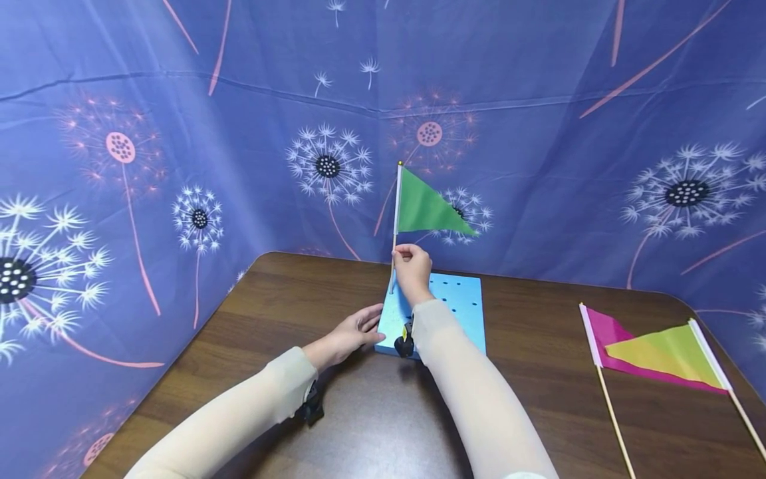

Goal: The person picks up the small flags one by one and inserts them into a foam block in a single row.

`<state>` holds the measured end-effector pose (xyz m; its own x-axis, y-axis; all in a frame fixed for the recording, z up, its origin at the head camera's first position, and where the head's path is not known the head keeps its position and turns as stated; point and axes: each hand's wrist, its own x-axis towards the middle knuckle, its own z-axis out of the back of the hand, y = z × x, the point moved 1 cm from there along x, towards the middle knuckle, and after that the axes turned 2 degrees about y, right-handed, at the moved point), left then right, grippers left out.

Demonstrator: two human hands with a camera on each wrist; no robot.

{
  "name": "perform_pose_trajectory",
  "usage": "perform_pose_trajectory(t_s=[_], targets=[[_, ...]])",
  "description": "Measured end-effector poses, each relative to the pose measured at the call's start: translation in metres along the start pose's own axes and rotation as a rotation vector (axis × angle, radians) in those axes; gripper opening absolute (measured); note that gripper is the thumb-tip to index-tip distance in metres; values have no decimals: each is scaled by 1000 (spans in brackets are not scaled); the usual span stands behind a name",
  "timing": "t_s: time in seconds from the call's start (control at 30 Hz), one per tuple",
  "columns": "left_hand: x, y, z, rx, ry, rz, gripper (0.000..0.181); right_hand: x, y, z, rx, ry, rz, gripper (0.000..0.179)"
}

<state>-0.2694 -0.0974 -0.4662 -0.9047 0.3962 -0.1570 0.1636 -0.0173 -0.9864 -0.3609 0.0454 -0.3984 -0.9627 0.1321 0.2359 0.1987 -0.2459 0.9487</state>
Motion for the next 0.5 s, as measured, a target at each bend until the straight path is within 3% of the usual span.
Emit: perform_pose_trajectory(t_s=[0.3, 0.5], targets=[[2, -2, 0, 5, 4, -16, 71, -1, 3, 5, -51, -20, 14, 17], [0, -2, 0, 14, 2, 7, 71, -2, -1, 10, -50, 29, -13, 20]])
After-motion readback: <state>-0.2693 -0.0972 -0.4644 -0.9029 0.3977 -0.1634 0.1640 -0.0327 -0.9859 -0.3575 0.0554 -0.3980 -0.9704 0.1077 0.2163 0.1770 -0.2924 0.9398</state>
